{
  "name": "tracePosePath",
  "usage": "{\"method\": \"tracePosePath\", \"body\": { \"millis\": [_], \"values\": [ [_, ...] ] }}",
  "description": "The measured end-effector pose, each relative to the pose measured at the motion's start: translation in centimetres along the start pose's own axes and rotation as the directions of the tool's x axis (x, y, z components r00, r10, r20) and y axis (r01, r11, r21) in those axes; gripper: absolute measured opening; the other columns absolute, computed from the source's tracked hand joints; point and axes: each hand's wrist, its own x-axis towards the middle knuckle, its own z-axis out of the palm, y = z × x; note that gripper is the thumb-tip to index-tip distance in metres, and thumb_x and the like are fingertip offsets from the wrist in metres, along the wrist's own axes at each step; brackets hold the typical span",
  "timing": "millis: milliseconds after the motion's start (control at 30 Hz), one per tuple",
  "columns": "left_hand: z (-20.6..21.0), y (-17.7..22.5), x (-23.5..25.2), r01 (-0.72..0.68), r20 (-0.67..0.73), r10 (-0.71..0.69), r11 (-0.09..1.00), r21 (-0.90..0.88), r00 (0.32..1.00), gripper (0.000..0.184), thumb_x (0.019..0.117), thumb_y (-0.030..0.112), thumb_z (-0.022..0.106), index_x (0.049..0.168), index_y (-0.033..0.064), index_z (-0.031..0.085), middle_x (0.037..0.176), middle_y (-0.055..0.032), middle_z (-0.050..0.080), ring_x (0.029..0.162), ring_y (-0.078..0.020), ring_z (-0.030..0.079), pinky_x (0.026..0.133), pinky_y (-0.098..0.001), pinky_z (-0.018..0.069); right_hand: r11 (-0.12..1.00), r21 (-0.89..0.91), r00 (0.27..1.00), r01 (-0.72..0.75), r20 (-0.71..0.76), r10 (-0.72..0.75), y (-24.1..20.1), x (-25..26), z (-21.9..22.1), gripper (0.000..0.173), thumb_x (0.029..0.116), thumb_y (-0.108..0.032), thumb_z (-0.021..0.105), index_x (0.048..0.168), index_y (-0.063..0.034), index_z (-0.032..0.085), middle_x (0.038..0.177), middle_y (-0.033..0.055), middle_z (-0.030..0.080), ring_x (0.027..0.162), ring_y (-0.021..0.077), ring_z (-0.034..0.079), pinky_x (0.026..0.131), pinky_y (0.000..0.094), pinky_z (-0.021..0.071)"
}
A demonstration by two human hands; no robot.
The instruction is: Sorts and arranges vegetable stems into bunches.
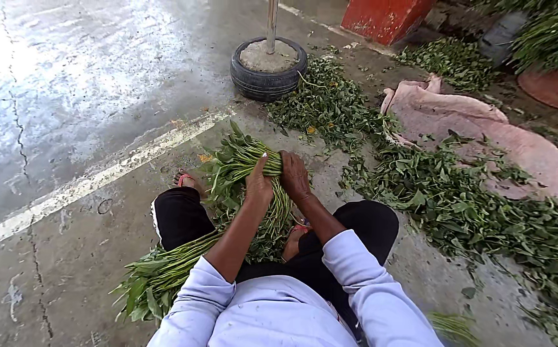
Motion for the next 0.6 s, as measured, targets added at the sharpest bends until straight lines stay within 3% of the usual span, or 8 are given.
{"method": "tracePosePath", "body": {
  "millis": [100,167,233,267,333,433,500,600],
  "values": [
    [-2.6,-0.9,-3.2,0.038,0.264,-0.130,0.944,0.328,0.956,0.067,0.1052,0.023,0.059,0.160,0.0112,0.022,0.153,-0.0151,0.046,0.134,-0.0270,0.054,0.110,-0.0461,0.0480,0.985,-0.156,0.990,0.074,0.127,-0.054,2.4,3.0,-2.7,0.034,0.0908,0.008,0.060,0.124,0.0111,0.060,0.114,0.0328,0.065,0.107,0.0507,0.065,0.088,0.0617,0.0519],
    [-4.4,-0.4,-6.2,0.127,0.452,-0.379,0.860,0.495,0.807,0.075,0.1051,0.016,0.055,0.164,0.0140,0.009,0.152,-0.0194,0.047,0.129,-0.0310,0.059,0.105,-0.0484,0.0516,0.941,-0.289,0.967,0.177,0.231,-0.111,3.6,5.3,-5.0,0.036,0.0891,0.010,0.062,0.125,0.0100,0.059,0.118,0.0327,0.063,0.111,0.0516,0.063,0.092,0.0634,0.0496],
    [-4.9,2.1,-8.1,0.083,0.618,-0.543,0.786,0.613,0.569,0.064,0.1005,0.007,0.057,0.158,0.0002,0.029,0.142,-0.0218,0.058,0.120,-0.0316,0.065,0.101,-0.0463,0.0556,0.872,-0.373,0.923,0.318,0.333,-0.195,3.8,7.4,-7.3,0.035,0.0907,0.011,0.060,0.126,0.0093,0.058,0.119,0.0320,0.062,0.111,0.0515,0.062,0.092,0.0641,0.0482],
    [-4.5,4.0,-8.5,-0.027,0.676,-0.534,0.774,0.632,0.508,0.053,0.0993,0.006,0.059,0.149,-0.0042,0.044,0.135,-0.0193,0.063,0.117,-0.0281,0.067,0.100,-0.0436,0.0565,0.834,-0.384,0.896,0.397,0.359,-0.261,3.4,8.1,-8.3,0.031,0.0935,0.011,0.057,0.124,0.0092,0.058,0.117,0.0317,0.063,0.110,0.0512,0.063,0.091,0.0636,0.0484],
    [-3.7,8.1,-7.8,-0.351,0.757,-0.370,0.718,0.601,0.539,0.049,0.0991,0.012,0.062,0.145,0.0001,0.052,0.136,-0.0109,0.065,0.120,-0.0200,0.065,0.102,-0.0379,0.0544,0.746,-0.362,0.815,0.559,0.402,-0.416,1.9,9.2,-10.3,0.024,0.0978,0.009,0.050,0.121,0.0085,0.058,0.114,0.0309,0.064,0.109,0.0501,0.064,0.092,0.0619,0.0489],
    [-3.3,13.2,-2.8,-0.749,0.856,-0.058,0.456,0.481,0.514,0.087,0.0908,0.032,0.076,0.157,-0.0016,0.032,0.159,-0.0120,0.045,0.145,-0.0190,0.044,0.120,-0.0374,0.0388,0.551,-0.238,0.597,0.800,0.408,-0.691,-2.2,10.2,-13.1,0.022,0.1023,0.007,0.043,0.118,0.0058,0.058,0.106,0.0264,0.064,0.104,0.0454,0.065,0.089,0.0573,0.0507],
    [-3.6,15.7,-0.6,-0.810,0.881,-0.117,0.353,0.469,0.459,0.104,0.0843,0.048,0.079,0.160,-0.0013,0.027,0.157,-0.0107,0.047,0.145,-0.0161,0.043,0.121,-0.0356,0.0364,0.421,-0.161,0.451,0.892,0.352,-0.820,-5.5,10.4,-14.6,0.024,0.1037,0.006,0.040,0.119,0.0046,0.059,0.103,0.0240,0.064,0.101,0.0425,0.064,0.090,0.0538,0.0491],
    [-4.7,16.6,-0.9,-0.641,0.852,-0.337,0.561,0.524,0.401,0.082,0.0733,0.055,0.087,0.132,0.0051,0.058,0.118,-0.0002,0.074,0.107,-0.0101,0.071,0.094,-0.0304,0.0596,0.284,-0.133,0.309,0.950,0.248,-0.918,-9.7,10.8,-16.4,0.026,0.1043,0.005,0.038,0.116,0.0021,0.061,0.098,0.0201,0.064,0.098,0.0384,0.064,0.093,0.0512,0.0487]
  ]
}}
